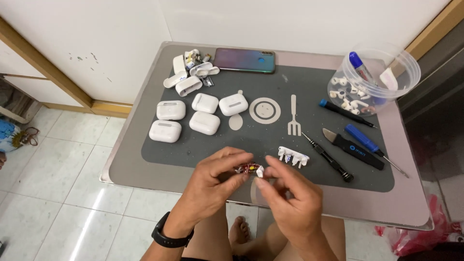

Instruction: Assembling and adjusting small circuit boards into plastic housings for earbud cases using precision tools.

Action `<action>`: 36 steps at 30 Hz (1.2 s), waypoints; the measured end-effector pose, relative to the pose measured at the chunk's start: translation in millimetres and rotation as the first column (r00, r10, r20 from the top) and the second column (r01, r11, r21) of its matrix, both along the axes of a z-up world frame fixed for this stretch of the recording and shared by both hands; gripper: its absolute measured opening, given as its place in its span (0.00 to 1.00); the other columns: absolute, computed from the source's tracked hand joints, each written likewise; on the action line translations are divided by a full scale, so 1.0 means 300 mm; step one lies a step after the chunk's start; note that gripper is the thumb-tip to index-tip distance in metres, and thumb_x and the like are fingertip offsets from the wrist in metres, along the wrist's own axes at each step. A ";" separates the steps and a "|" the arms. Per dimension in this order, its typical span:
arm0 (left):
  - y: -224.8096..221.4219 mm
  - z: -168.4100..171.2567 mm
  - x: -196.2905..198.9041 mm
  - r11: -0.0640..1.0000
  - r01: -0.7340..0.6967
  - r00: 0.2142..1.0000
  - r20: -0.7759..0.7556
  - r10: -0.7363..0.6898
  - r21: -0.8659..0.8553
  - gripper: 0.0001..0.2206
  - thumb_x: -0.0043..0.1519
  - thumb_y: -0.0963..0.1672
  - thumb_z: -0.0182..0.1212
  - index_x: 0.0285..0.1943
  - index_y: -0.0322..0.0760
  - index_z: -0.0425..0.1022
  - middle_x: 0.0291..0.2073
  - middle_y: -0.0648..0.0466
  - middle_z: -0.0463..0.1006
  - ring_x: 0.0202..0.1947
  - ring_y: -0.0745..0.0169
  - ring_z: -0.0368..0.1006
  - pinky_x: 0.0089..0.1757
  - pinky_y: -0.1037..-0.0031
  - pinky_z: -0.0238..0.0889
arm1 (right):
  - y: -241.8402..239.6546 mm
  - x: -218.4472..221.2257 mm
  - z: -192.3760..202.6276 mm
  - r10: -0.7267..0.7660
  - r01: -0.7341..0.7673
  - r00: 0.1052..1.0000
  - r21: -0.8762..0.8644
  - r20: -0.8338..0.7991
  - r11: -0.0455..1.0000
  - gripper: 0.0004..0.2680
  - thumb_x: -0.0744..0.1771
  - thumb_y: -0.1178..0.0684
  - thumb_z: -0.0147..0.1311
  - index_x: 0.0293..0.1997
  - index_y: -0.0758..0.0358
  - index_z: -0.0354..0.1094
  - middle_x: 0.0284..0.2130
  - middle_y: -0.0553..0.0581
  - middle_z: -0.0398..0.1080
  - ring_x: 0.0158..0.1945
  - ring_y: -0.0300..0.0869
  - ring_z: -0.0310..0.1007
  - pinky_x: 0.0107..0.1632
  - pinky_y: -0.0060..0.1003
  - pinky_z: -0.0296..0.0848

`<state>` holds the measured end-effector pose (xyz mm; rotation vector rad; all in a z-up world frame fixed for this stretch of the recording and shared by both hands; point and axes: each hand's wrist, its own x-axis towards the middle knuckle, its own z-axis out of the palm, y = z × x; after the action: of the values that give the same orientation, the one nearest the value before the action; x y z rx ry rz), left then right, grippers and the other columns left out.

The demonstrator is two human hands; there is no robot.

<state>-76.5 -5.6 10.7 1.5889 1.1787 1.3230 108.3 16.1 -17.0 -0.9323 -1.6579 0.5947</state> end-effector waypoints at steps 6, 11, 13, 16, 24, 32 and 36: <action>-0.010 0.014 -0.008 0.998 -0.047 0.998 0.033 0.046 0.036 0.13 0.61 0.36 0.62 0.53 0.37 0.81 0.44 0.52 0.78 0.39 0.67 0.74 0.35 0.81 0.66 | -0.007 -0.049 0.032 0.063 -0.070 0.997 -0.137 -0.051 0.988 0.10 0.63 0.65 0.61 0.49 0.66 0.77 0.34 0.52 0.78 0.24 0.33 0.72 0.30 0.24 0.74; -0.007 0.017 -0.010 0.999 -0.045 0.998 0.037 0.044 0.029 0.13 0.60 0.36 0.60 0.51 0.36 0.81 0.48 0.51 0.81 0.42 0.65 0.77 0.38 0.80 0.69 | 0.005 -0.045 0.007 0.090 -0.095 0.994 -0.099 -0.053 0.990 0.10 0.64 0.65 0.60 0.49 0.68 0.76 0.33 0.55 0.78 0.23 0.34 0.73 0.28 0.24 0.75; -0.010 0.020 -0.009 0.997 -0.053 0.998 0.040 0.051 0.056 0.12 0.60 0.36 0.60 0.51 0.35 0.81 0.47 0.51 0.82 0.44 0.64 0.77 0.40 0.79 0.70 | 0.007 -0.044 -0.004 0.101 -0.105 0.994 -0.097 -0.042 0.990 0.10 0.63 0.65 0.61 0.49 0.68 0.76 0.36 0.55 0.78 0.24 0.34 0.73 0.29 0.24 0.76; -0.014 0.038 -0.009 0.997 -0.061 0.998 0.034 0.059 0.057 0.11 0.60 0.35 0.58 0.49 0.33 0.82 0.43 0.53 0.82 0.38 0.68 0.75 0.34 0.81 0.66 | 0.007 -0.046 -0.005 0.128 -0.129 0.991 -0.067 -0.028 0.989 0.12 0.63 0.66 0.62 0.50 0.68 0.75 0.37 0.56 0.78 0.26 0.35 0.75 0.30 0.24 0.79; -0.012 0.000 -0.015 0.997 -0.075 0.997 0.008 0.075 0.021 0.12 0.59 0.37 0.64 0.52 0.36 0.83 0.30 0.59 0.83 0.25 0.75 0.67 0.28 0.82 0.62 | 0.006 -0.045 -0.002 0.134 -0.135 0.991 0.064 0.014 0.989 0.12 0.63 0.66 0.63 0.51 0.67 0.73 0.40 0.59 0.79 0.34 0.38 0.78 0.38 0.26 0.79; -0.016 0.001 -0.014 0.995 -0.098 0.995 -0.022 0.099 0.023 0.13 0.58 0.39 0.66 0.53 0.37 0.83 0.37 0.56 0.88 0.24 0.79 0.70 0.27 0.86 0.66 | 0.001 -0.047 -0.006 0.122 -0.121 0.993 0.075 -0.007 0.990 0.11 0.63 0.65 0.63 0.50 0.69 0.74 0.41 0.61 0.78 0.37 0.40 0.79 0.42 0.27 0.80; -0.018 -0.018 -0.015 0.988 -0.116 0.992 -0.037 0.120 0.101 0.13 0.58 0.41 0.69 0.53 0.38 0.82 0.42 0.52 0.88 0.28 0.76 0.77 0.28 0.88 0.70 | -0.004 -0.046 -0.012 0.110 -0.109 0.994 0.060 -0.020 0.992 0.11 0.63 0.65 0.62 0.50 0.70 0.74 0.42 0.63 0.79 0.38 0.41 0.81 0.42 0.27 0.84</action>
<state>-80.9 -11.0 5.2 1.6461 1.2673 1.4493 94.4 14.9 -20.7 -0.7932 -1.7049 0.6249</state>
